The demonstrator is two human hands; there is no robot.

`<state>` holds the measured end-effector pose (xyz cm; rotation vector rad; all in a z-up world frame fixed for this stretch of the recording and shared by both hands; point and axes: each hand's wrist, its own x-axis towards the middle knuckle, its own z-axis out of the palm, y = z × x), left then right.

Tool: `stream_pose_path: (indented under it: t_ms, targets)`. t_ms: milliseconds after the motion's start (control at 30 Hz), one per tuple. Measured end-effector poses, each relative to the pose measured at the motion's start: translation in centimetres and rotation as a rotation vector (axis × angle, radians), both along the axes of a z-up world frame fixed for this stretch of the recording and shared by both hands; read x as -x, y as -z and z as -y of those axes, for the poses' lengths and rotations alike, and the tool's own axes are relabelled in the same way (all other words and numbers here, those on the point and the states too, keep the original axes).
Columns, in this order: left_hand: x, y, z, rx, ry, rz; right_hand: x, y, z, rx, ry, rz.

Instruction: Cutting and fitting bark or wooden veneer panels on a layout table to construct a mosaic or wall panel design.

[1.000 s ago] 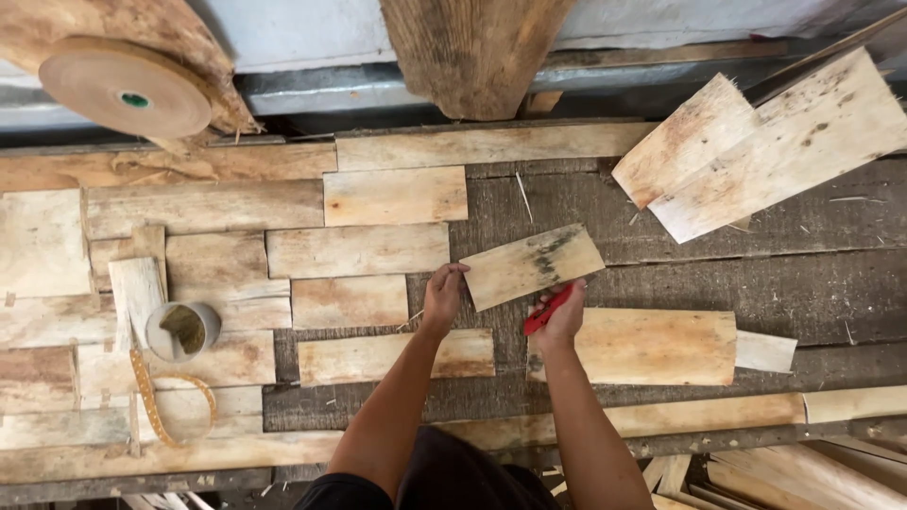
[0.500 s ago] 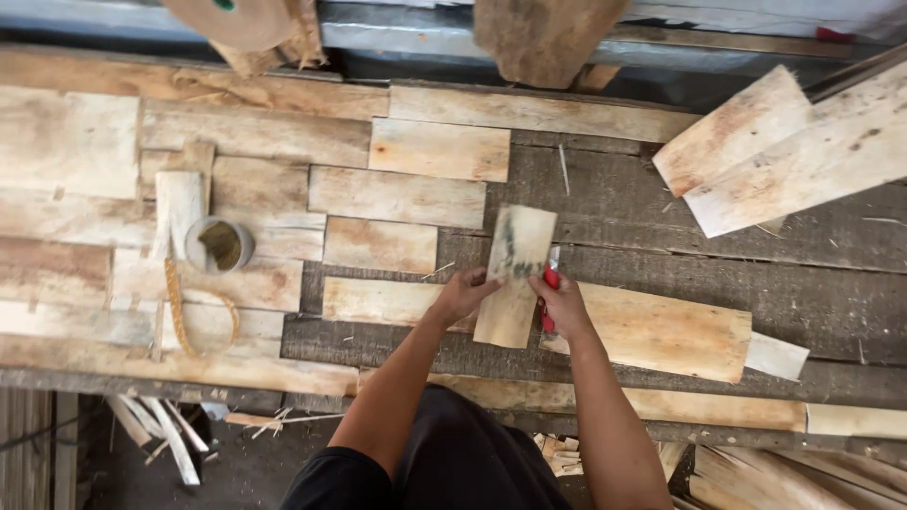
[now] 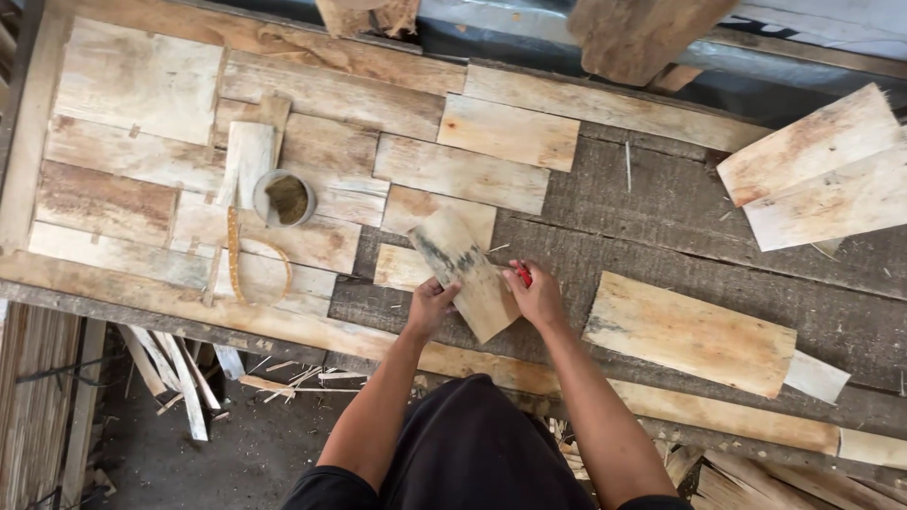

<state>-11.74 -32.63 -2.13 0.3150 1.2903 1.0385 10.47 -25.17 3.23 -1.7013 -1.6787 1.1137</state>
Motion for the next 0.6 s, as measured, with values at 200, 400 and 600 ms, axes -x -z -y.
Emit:
stream_pose_path:
  t_ms: [200, 400, 600]
  targets:
    - [3.4, 3.9, 2.2, 0.023, -0.226, 0.244, 6.4, -5.5, 2.5, 0.020, -0.244, 0.297]
    - [5.8, 1.1, 2.9, 0.085, -0.027, 0.367, 9.3, -3.9, 4.0, 0.053, -0.333, 0.549]
    - [8.0, 4.3, 4.7, 0.141, -0.045, 0.187, 10.7, -5.4, 3.9, 0.129, -0.363, 0.525]
